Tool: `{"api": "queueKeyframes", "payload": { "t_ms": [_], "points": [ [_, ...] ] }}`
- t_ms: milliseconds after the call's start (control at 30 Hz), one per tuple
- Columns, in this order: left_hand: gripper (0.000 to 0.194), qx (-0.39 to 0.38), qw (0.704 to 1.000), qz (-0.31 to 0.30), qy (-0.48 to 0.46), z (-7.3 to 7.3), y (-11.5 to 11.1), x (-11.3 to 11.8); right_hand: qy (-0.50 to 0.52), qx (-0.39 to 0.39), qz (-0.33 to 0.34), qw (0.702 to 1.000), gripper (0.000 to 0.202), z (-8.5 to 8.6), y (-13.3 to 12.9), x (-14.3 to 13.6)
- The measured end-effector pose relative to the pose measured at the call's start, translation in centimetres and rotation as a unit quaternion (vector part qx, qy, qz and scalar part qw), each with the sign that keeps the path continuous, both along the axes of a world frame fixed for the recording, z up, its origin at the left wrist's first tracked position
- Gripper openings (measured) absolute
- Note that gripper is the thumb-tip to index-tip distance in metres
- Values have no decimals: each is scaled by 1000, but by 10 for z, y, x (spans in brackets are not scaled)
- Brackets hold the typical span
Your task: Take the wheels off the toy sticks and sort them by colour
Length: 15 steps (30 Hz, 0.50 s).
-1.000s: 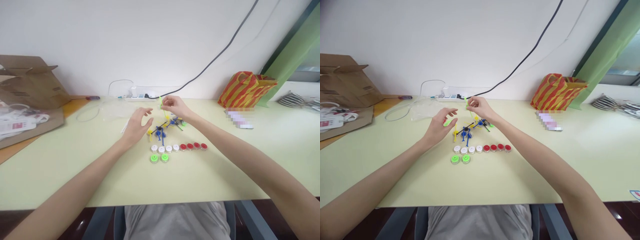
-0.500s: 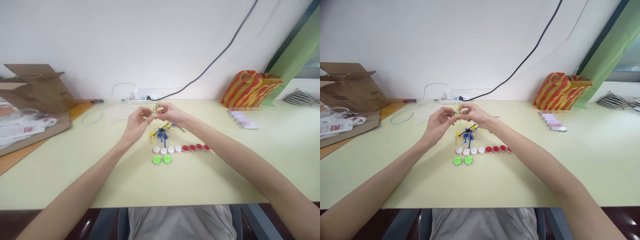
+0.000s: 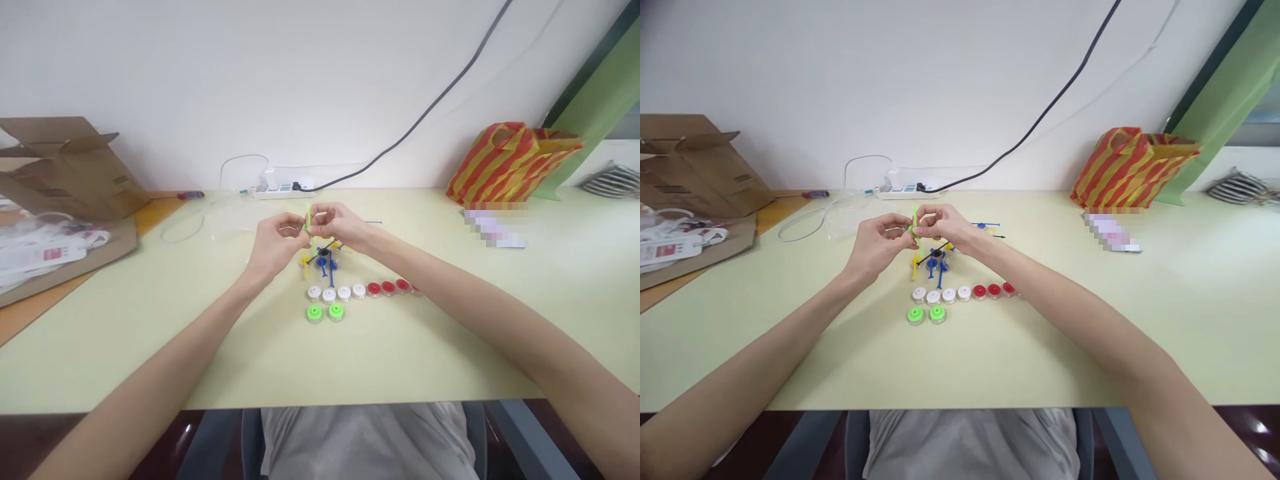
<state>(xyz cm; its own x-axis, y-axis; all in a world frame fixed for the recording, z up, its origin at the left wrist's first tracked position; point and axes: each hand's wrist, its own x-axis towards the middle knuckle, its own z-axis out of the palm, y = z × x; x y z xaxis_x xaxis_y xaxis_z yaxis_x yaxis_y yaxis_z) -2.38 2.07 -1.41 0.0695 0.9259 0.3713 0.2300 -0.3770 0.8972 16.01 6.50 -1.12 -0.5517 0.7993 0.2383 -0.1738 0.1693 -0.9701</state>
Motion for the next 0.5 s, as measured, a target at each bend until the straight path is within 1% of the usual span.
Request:
{"api": "queueKeyframes", "payload": {
  "t_ms": [133,200,300,400,500],
  "points": [
    [28,4,1000,-14,-12,4,-1,-2,10,-56,2,998,42,3,-5,-4],
    [31,-5,999,-32,-25,5,0,-5,12,-68,8,998,44,4,-6,-3],
    [39,-32,996,-79,-34,4,3,-12,3,-59,15,998,43,4,-4,2],
    [46,-48,991,-123,-19,3,4,-17,-11,-44,12,999,43,3,0,10],
    [45,-38,991,-128,3,2,5,-18,-18,-36,6,999,45,3,1,16]
  ]
}}
